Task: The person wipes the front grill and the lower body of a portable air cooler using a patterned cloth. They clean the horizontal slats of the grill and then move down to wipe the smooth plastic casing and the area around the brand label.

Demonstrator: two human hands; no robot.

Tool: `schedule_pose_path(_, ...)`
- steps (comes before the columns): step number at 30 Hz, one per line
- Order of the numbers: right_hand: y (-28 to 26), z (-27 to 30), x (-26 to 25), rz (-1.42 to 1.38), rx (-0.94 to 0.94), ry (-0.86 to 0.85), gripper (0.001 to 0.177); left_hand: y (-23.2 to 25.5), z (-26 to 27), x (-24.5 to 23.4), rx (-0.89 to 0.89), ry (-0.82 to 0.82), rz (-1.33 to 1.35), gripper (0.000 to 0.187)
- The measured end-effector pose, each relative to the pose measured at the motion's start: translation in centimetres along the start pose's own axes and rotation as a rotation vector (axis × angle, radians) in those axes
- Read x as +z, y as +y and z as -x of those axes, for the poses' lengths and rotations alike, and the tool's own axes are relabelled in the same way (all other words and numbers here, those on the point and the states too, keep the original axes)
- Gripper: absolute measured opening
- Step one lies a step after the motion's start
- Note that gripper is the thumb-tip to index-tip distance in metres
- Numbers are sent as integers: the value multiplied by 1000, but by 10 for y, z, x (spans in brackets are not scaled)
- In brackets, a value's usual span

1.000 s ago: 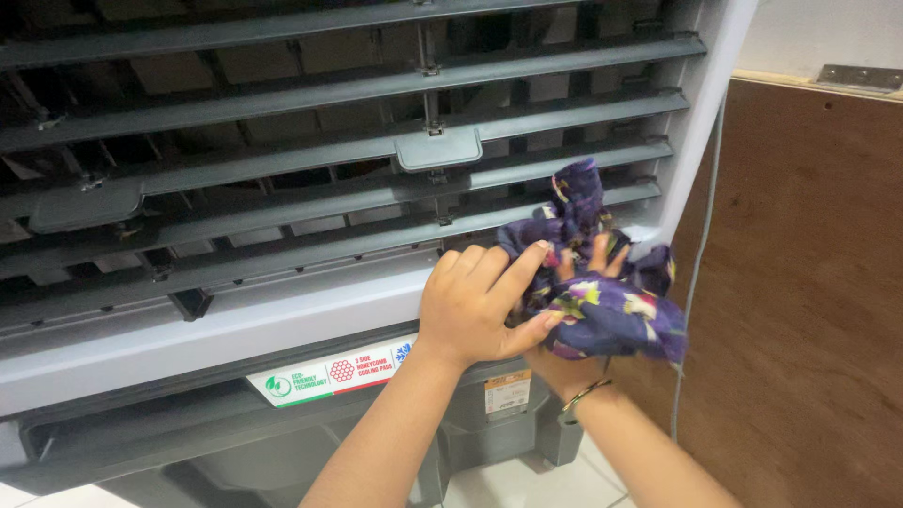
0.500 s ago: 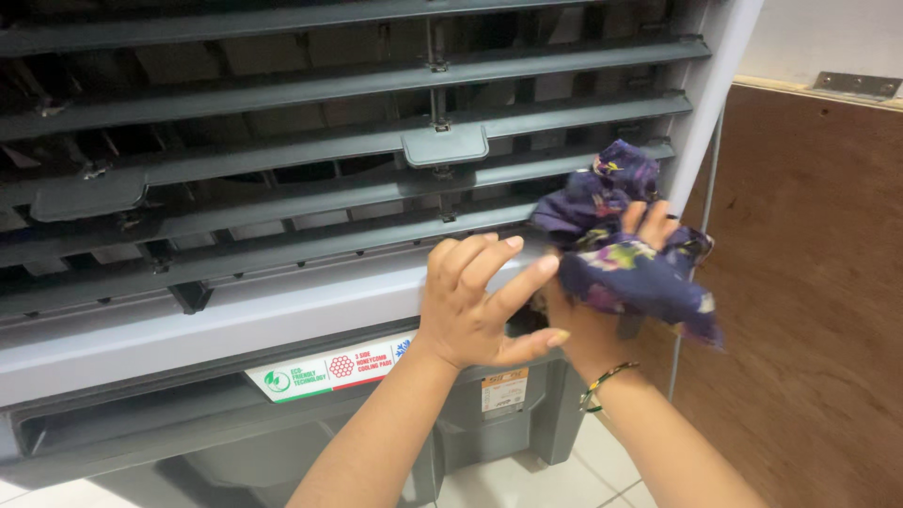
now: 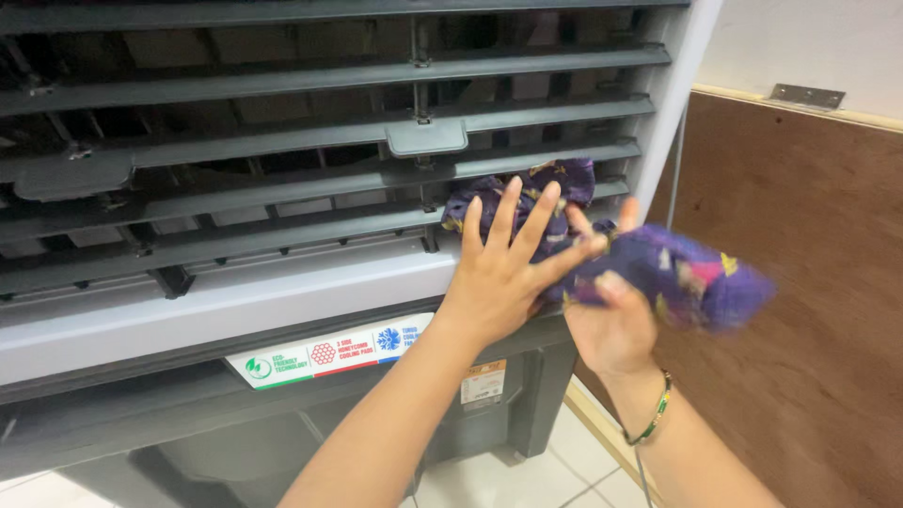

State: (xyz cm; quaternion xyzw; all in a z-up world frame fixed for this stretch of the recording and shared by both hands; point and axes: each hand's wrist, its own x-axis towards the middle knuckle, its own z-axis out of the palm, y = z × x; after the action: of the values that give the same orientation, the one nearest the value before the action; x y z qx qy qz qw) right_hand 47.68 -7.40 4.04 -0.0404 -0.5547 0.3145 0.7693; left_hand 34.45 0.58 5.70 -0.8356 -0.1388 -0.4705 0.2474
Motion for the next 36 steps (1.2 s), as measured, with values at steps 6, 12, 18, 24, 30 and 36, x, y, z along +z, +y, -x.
schedule_pose_path(6, 29, 7, -17, 474, -116, 454, 56, 11, -12, 13, -42, -56, -76, 50)
schedule_pose_path(12, 29, 12, -34, 1055, -122, 285, 29, -3, -2, -5, 20, -116, 16, 40)
schedule_pose_path(18, 23, 9, -11, 1711, -290, -84, 27, -14, 23, -56, -17, -177, -5, 75)
schedule_pose_path(24, 33, -14, 5, 1471, -76, -380, 46, -12, 15, -82, -110, -206, -75, 98)
schedule_pose_path(30, 11, -18, -17, 1100, -137, -80, 47, -23, 11, -48, -109, -56, -76, 91)
schedule_pose_path(36, 19, -29, -32, 1137, -299, -108, 86, -7, 0, -9, -132, -125, -154, 85)
